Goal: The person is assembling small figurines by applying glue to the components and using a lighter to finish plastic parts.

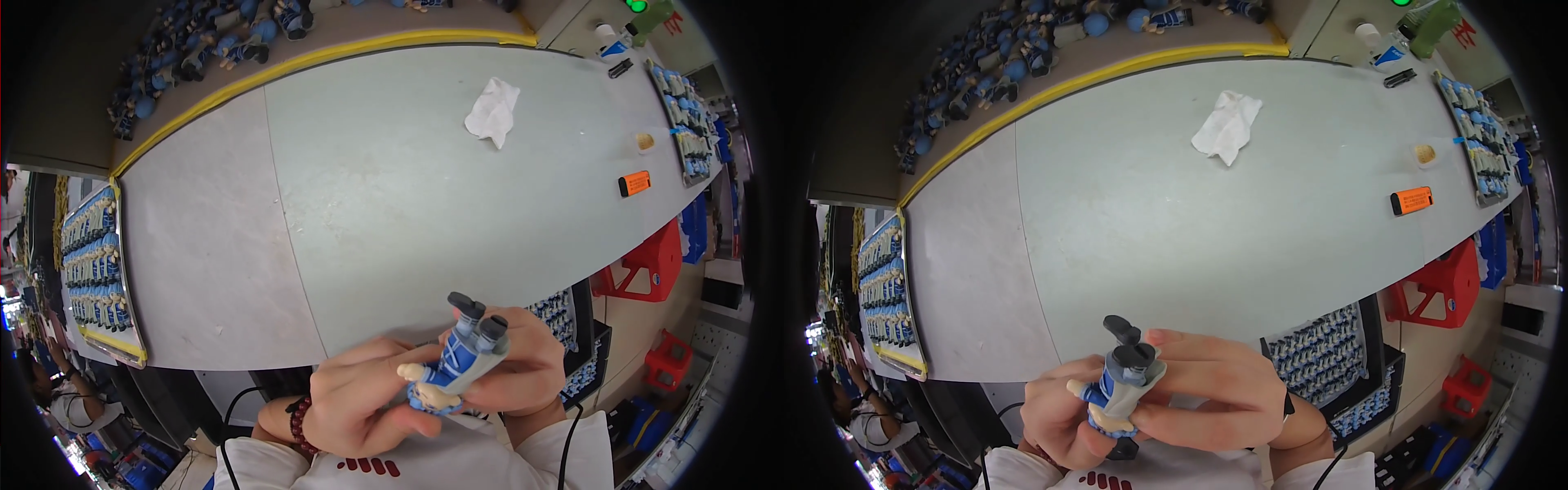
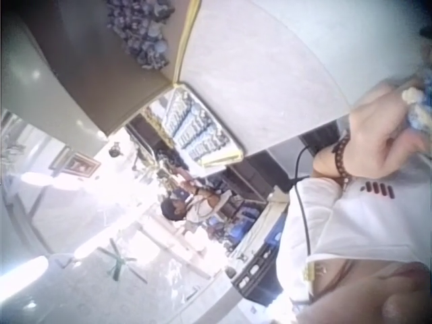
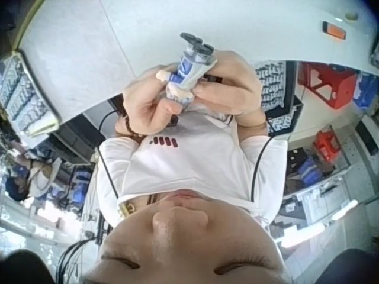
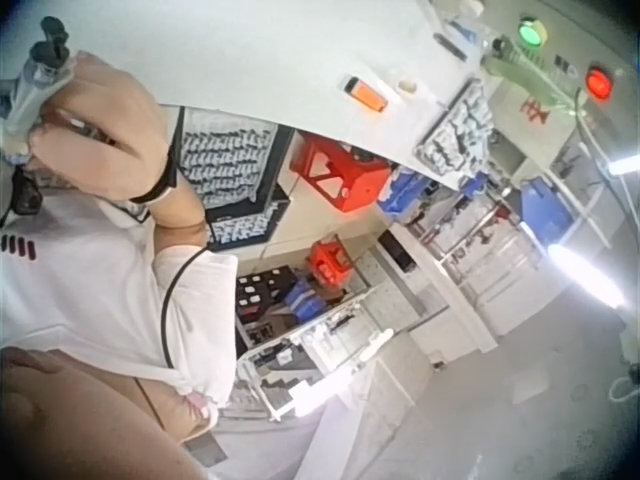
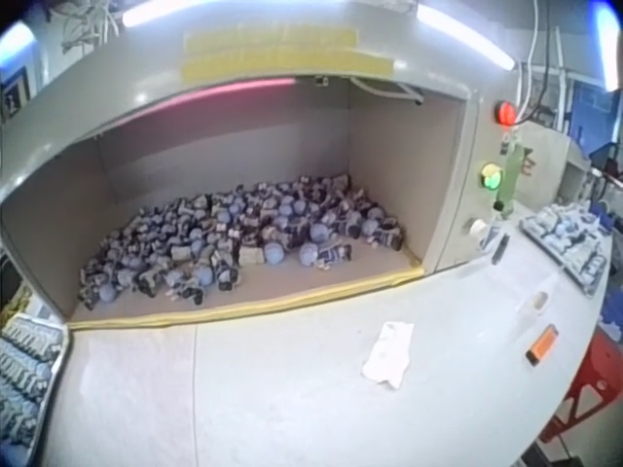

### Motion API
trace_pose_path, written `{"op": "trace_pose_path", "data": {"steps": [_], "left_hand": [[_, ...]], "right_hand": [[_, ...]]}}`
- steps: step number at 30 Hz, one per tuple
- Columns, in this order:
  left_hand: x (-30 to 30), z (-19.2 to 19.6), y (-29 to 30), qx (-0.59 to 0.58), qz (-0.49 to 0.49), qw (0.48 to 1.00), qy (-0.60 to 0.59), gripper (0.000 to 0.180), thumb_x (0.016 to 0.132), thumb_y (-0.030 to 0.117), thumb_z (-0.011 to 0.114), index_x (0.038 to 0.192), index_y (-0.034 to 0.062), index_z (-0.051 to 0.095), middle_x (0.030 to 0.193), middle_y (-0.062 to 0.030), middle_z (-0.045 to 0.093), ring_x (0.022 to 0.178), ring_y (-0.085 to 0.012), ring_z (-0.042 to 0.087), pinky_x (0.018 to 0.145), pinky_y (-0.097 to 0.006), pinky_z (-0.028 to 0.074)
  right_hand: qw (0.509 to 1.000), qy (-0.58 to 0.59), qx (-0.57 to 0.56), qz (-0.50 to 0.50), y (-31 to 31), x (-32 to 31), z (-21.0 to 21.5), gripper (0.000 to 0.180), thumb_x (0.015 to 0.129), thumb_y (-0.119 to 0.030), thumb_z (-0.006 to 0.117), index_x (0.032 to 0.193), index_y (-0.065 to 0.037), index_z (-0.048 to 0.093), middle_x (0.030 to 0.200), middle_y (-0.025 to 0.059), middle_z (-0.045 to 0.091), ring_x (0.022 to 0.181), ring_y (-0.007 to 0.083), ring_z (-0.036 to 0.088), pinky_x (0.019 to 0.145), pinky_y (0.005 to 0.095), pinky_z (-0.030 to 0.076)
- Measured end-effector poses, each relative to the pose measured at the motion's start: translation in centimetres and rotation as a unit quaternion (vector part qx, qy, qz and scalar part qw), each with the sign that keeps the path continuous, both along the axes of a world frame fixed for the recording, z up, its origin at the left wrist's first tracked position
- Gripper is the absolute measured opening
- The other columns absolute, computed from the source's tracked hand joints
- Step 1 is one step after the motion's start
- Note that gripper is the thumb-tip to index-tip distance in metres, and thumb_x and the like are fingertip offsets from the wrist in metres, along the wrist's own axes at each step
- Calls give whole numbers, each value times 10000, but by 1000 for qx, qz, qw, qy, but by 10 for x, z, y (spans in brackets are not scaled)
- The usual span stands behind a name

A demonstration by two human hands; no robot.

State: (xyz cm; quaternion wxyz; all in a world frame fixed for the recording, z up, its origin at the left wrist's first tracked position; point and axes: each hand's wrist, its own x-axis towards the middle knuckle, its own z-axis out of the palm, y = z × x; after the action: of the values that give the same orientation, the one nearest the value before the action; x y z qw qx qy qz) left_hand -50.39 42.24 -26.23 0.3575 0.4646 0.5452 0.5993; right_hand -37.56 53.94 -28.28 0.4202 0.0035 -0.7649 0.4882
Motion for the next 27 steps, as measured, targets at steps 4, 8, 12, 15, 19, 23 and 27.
{"op": "trace_pose_path", "data": {"steps": [4, 8, 12, 15, 19, 23, 27], "left_hand": [[-3, -10, 3, -61, -14, 996, -61, 442, 803, 326, 600, 938, -93, 572, 767, -127, 601, 627, -205, 558, 566, -278, 439], [2, -17, 3, 3, -14, 997, -76, 495, 824, 375, 559, 987, -92, 541, 750, -122, 579, 615, -191, 517, 549, -291, 409], [7, -18, -2, -4, -9, 993, -116, 494, 828, 376, 553, 994, -90, 535, 741, -116, 573, 607, -192, 511, 540, -281, 401], [8, -14, 1, 4, -1, 997, -77, 499, 828, 383, 548, 991, -88, 536, 758, -121, 582, 607, -206, 530, 540, -286, 412], [10, -9, -3, 35, 30, 998, 32, 496, 814, 368, 569, 979, -99, 539, 765, -144, 598, 634, -243, 579, 566, -305, 463], [14, 0, -2, 51, 25, 998, 38, 490, 795, 341, 598, 954, -119, 544, 757, -161, 604, 664, -262, 599, 593, -310, 495], [18, -1, -3, 59, 47, 997, 27, 490, 782, 336, 611, 940, -124, 548, 763, -162, 607, 661, -271, 602, 587, -310, 498]], "right_hand": [[997, -37, 49, -49, 3, -2, -6, 247, 672, -83, 703, 881, -18, 589, 895, 178, 597, 763, 311, 598, 695, 376, 504], [999, 1, -53, -2, -1, -4, -10, 257, 661, -53, 706, 884, -13, 587, 958, 195, 589, 767, 293, 602, 644, 347, 503], [996, -22, -83, -5, -7, 0, -4, 269, 656, -19, 700, 900, -12, 587, 961, 208, 585, 775, 287, 604, 639, 345, 501], [998, 15, -60, 2, -6, 1, 0, 248, 661, 7, 683, 891, 0, 591, 959, 221, 581, 791, 294, 600, 633, 347, 499], [989, -50, -139, 21, -11, 6, 2, 186, 685, -9, 666, 859, 9, 603, 955, 227, 579, 793, 326, 598, 684, 386, 505], [999, 45, 20, -16, -8, 4, 6, 151, 688, -23, 660, 828, 8, 612, 943, 250, 587, 804, 349, 607, 762, 439, 494], [997, 49, -9, -53, -17, 5, 7, 139, 681, -26, 662, 808, 6, 613, 921, 260, 594, 818, 354, 611, 769, 452, 492]]}}
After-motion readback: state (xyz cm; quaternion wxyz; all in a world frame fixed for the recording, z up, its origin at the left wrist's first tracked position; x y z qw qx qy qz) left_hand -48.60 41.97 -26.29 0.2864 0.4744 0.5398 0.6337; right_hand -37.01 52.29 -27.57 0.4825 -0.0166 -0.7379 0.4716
